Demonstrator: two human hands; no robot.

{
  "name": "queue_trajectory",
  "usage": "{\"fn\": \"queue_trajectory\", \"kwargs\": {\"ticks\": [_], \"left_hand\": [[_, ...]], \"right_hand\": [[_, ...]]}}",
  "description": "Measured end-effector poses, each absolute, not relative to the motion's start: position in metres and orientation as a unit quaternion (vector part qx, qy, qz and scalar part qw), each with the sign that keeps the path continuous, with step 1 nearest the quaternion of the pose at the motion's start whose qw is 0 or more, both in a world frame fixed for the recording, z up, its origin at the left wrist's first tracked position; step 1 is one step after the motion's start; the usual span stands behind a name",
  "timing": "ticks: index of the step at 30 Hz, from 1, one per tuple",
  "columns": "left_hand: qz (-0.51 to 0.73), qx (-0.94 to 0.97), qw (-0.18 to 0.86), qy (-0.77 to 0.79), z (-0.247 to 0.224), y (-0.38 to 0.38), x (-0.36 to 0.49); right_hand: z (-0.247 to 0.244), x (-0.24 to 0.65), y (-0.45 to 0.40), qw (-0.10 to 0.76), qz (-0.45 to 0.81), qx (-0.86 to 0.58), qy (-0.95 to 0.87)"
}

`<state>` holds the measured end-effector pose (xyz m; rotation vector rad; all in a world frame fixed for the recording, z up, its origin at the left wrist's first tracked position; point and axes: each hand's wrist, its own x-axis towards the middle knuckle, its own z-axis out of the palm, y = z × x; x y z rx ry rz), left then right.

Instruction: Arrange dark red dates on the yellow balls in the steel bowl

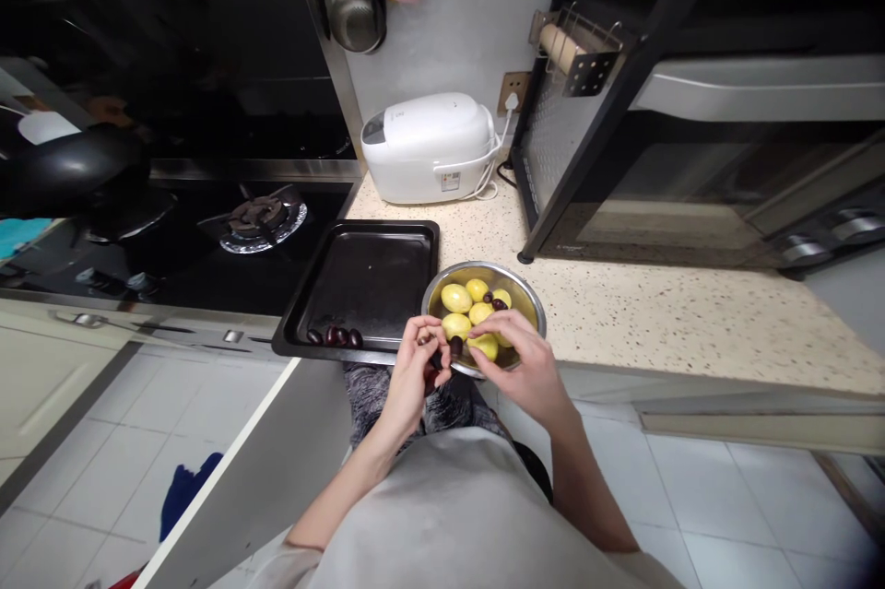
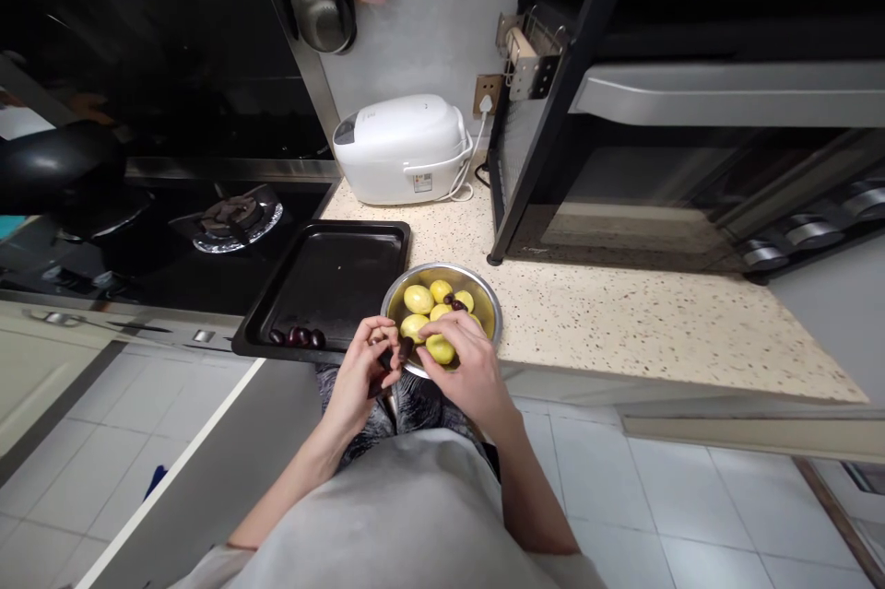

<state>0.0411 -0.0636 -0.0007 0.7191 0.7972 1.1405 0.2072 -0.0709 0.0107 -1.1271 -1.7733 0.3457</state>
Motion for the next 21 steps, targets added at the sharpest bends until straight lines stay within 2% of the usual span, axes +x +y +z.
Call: {"fn": "queue_trajectory", "kwargs": {"ticks": [5,12,21], "left_hand": [[0.535,0.323,0.688,0.369,0.001,-0.062,0.054],[0.559,0.293,0.692,0.35,0.008,-0.048,0.041],[0.547,0.285,0.72,0.319,0.009,-0.056,0.03]], "right_hand": [[0.001,0.191,-0.069,0.464,0.169,-0.477,-0.727],[-0.005,0.222,-0.06,0.459,0.087,-0.553,-0.69],[-0.003,0.207,-0.056,0.291,0.077,-0.547,-0.781]]}}
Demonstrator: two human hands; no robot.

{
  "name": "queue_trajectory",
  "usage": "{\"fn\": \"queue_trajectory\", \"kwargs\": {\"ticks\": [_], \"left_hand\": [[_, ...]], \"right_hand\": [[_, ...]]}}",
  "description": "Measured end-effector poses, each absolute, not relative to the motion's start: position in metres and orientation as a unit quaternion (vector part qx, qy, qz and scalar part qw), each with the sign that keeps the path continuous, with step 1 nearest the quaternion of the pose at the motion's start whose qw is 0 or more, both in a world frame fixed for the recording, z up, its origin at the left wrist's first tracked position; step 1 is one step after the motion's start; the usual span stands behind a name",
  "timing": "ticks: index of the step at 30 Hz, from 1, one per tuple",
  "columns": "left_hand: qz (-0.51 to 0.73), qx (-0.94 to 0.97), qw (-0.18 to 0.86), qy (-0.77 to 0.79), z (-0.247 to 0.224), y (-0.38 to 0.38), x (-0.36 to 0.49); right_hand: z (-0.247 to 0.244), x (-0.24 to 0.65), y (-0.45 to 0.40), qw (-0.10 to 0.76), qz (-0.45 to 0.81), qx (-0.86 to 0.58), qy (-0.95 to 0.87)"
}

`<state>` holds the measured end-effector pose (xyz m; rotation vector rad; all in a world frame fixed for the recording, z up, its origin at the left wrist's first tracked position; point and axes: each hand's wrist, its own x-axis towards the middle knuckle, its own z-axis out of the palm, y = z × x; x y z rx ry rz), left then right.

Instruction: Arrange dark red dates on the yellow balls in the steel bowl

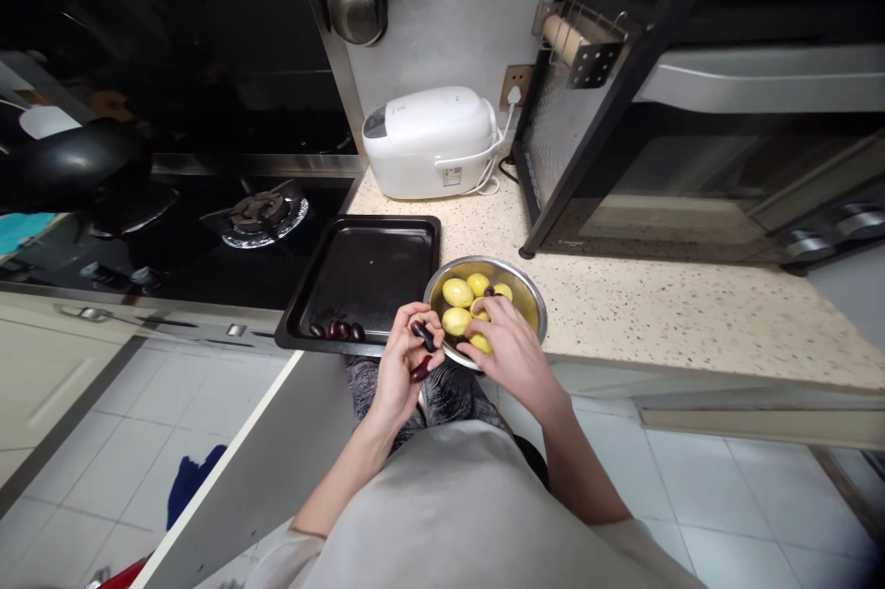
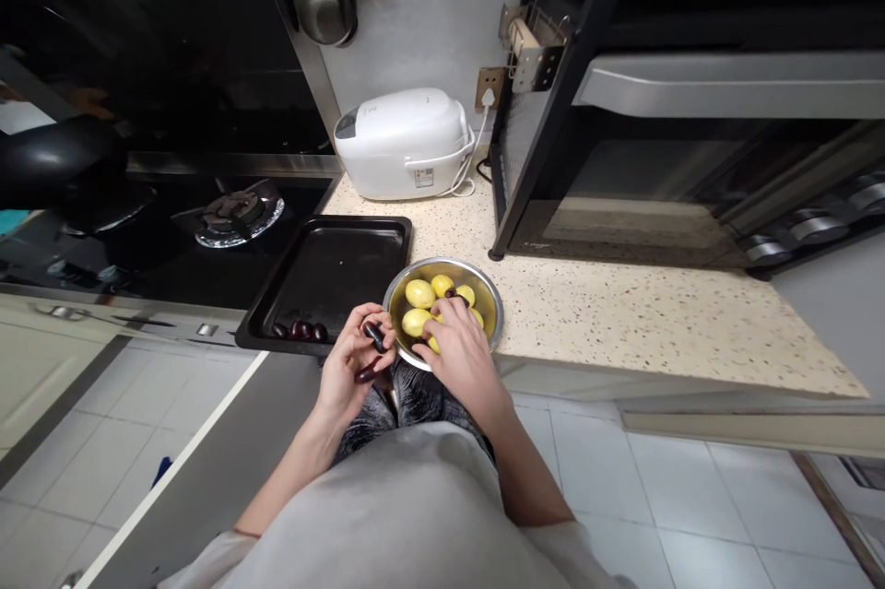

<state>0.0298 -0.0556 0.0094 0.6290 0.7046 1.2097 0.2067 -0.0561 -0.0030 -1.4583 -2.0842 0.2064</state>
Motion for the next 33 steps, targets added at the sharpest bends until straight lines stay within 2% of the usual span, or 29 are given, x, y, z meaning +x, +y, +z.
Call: {"fn": "queue_trajectory", "kwargs": {"ticks": [9,14,18,23,33], "left_hand": [[0.55,0.292,0.716,0.316,0.012,-0.056,0.026],[0.55,0.286,0.718,0.316,0.011,-0.056,0.025],[0.548,0.281,0.725,0.31,0.009,-0.056,0.026],[0.542,0.282,0.723,0.322,0.007,-0.056,0.026],[0.537,0.297,0.718,0.329,0.006,-0.056,0.027]], "right_hand": [[-0.004,0.197,-0.05,0.261,0.051,-0.569,-0.778],[0.0,0.211,-0.053,0.344,0.098,-0.581,-0.731],[-0.002,0.223,-0.052,0.388,0.039,-0.647,-0.655],[-0.01,0.222,-0.05,0.401,0.003,-0.669,-0.626],[-0.01,0.227,-0.057,0.382,0.033,-0.678,-0.628]]}}
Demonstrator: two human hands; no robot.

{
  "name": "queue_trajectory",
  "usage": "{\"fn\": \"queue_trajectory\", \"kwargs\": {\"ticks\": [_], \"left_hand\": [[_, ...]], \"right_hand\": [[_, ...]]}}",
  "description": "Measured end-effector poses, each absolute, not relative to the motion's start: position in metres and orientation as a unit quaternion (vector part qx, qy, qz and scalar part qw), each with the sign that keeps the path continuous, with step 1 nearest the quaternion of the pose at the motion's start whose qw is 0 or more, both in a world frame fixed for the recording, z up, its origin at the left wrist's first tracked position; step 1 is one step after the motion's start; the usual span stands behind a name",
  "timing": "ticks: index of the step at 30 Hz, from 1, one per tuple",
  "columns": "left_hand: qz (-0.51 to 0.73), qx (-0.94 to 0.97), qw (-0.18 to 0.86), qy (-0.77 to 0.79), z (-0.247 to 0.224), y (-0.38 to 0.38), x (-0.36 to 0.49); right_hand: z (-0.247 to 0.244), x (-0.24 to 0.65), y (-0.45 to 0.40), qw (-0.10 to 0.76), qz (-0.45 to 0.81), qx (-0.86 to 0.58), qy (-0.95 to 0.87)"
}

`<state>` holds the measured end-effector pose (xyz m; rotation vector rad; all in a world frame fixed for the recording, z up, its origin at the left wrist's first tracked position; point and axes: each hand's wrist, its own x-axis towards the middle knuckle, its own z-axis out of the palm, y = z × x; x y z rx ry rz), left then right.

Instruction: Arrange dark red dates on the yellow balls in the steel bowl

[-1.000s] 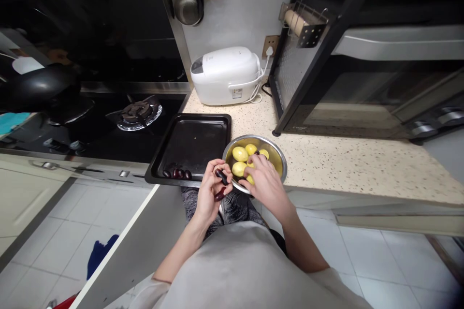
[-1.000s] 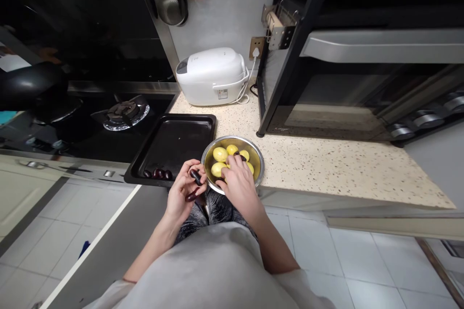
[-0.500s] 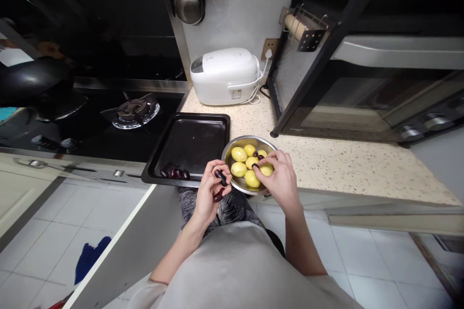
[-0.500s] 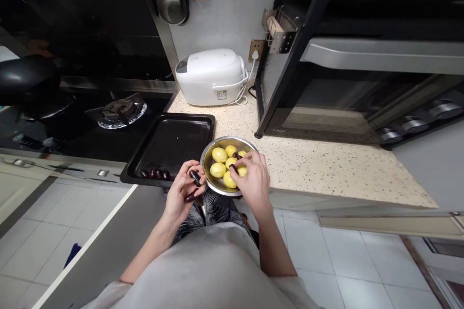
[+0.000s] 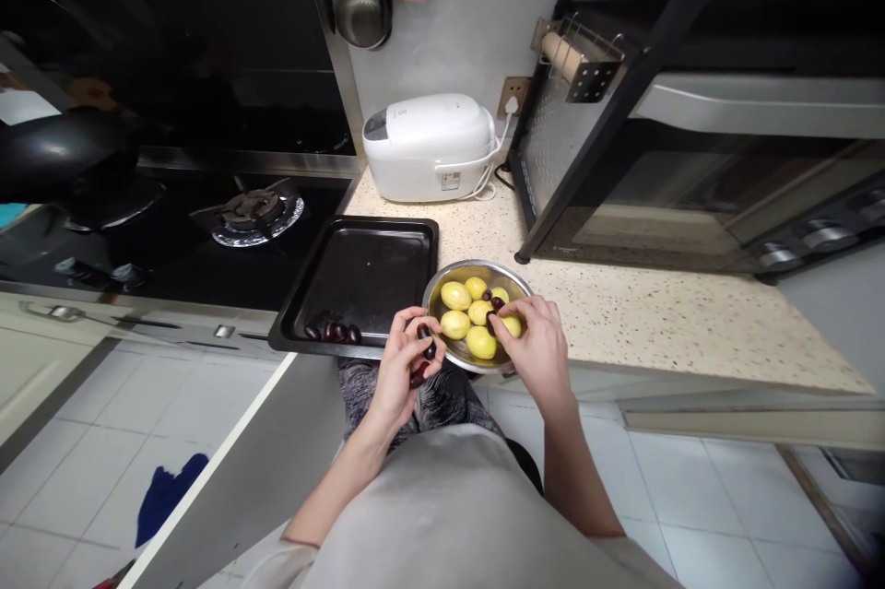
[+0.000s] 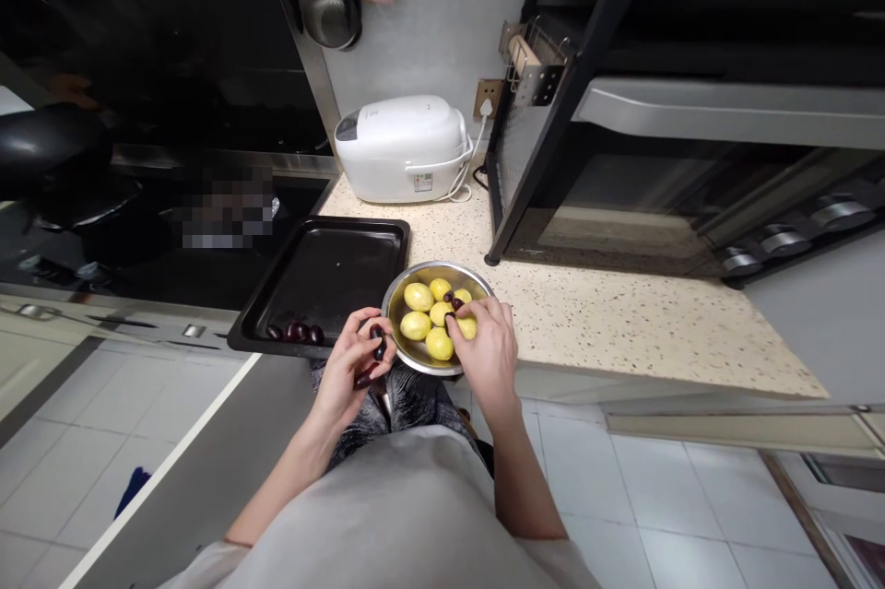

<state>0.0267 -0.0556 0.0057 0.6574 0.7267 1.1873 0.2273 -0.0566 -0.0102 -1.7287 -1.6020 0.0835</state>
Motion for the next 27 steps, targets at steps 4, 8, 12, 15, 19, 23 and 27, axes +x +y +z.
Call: {"fn": "queue_trajectory", "kwargs": {"ticks": [4,8,12,15,19,23,27], "left_hand": [[0.528,0.295,0.727,0.326,0.006,-0.057,0.03],[0.538,0.282,0.722,0.331,0.005,-0.058,0.031],[0.56,0.259,0.708,0.343,0.005,-0.058,0.031],[0.574,0.248,0.691,0.364,0.004,-0.059,0.03],[0.579,0.247,0.681,0.374,0.002,-0.06,0.031],[0.582,0.255,0.679,0.367,-0.001,-0.059,0.033],[0.606,0.279,0.658,0.348,-0.003,-0.057,0.034]], "right_hand": [[-0.007,0.229,-0.058,0.406,0.026,-0.656,-0.636],[0.002,0.217,-0.064,0.45,0.025,-0.575,-0.683],[0.007,0.19,-0.078,0.459,0.037,-0.434,-0.774],[0.001,0.172,-0.086,0.428,0.044,-0.372,-0.823],[-0.007,0.161,-0.088,0.39,0.046,-0.364,-0.844],[-0.003,0.165,-0.085,0.429,0.07,-0.366,-0.823],[0.006,0.177,-0.079,0.501,0.112,-0.418,-0.75]]}}
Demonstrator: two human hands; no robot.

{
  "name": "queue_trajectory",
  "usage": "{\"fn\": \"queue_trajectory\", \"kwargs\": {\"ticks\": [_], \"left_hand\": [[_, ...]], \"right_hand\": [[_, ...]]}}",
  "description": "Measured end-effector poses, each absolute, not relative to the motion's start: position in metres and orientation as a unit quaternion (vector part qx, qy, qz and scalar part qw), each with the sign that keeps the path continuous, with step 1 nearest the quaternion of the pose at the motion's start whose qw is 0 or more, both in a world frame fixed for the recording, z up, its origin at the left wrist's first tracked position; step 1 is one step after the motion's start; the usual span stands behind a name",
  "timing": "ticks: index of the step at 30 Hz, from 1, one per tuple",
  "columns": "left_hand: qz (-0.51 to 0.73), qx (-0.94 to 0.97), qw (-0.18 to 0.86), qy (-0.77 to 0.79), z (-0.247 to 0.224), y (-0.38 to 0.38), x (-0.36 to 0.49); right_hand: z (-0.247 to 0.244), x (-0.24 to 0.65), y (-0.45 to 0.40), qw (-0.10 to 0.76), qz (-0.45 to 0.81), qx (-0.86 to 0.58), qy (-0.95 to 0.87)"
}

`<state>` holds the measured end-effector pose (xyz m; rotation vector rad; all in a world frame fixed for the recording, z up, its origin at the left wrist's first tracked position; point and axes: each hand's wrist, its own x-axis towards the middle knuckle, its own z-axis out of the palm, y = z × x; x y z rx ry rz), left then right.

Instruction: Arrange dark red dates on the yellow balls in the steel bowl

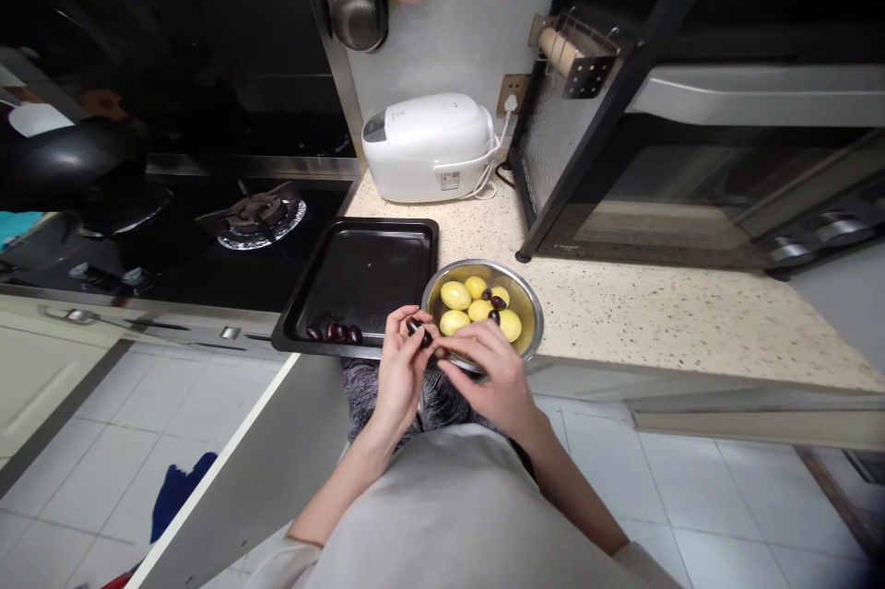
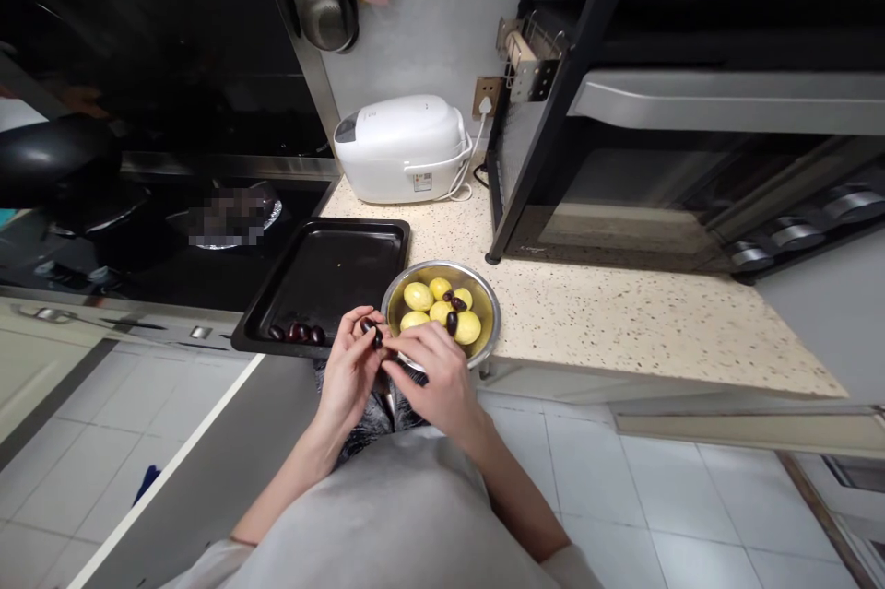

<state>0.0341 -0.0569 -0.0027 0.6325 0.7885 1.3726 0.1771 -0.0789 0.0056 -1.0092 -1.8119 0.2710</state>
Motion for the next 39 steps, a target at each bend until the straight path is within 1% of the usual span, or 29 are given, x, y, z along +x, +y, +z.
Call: {"fn": "queue_trajectory", "kwargs": {"ticks": [4,10,14,18,23,27,29,32,34,39], "left_hand": [[0.62,0.324,0.63,0.336,-0.003,-0.057,0.035],[0.604,0.358,0.617,0.355,-0.002,-0.059,0.037],[0.591,0.365,0.617,0.369,-0.004,-0.06,0.037],[0.581,0.382,0.618,0.367,-0.004,-0.06,0.038],[0.579,0.437,0.593,0.35,-0.006,-0.059,0.04],[0.556,0.487,0.574,0.352,-0.009,-0.054,0.037],[0.535,0.542,0.531,0.372,-0.009,-0.05,0.034],[0.508,0.638,0.409,0.409,-0.006,-0.04,0.031],[0.491,0.685,0.346,0.411,-0.003,-0.031,0.031],[0.461,0.736,0.303,0.392,0.001,-0.012,0.038]], "right_hand": [[0.003,0.191,-0.068,0.517,0.082,-0.488,-0.698],[-0.013,0.204,-0.057,0.466,0.056,-0.585,-0.661],[-0.014,0.204,-0.056,0.441,0.046,-0.6,-0.665],[-0.014,0.203,-0.055,0.441,0.019,-0.617,-0.652],[-0.017,0.206,-0.053,0.426,0.007,-0.625,-0.654],[-0.019,0.209,-0.053,0.438,0.008,-0.617,-0.654],[-0.02,0.21,-0.054,0.449,0.01,-0.614,-0.649],[-0.021,0.211,-0.055,0.463,0.015,-0.609,-0.644],[-0.022,0.211,-0.056,0.47,0.019,-0.606,-0.641],[-0.021,0.212,-0.057,0.464,0.015,-0.594,-0.656]]}}
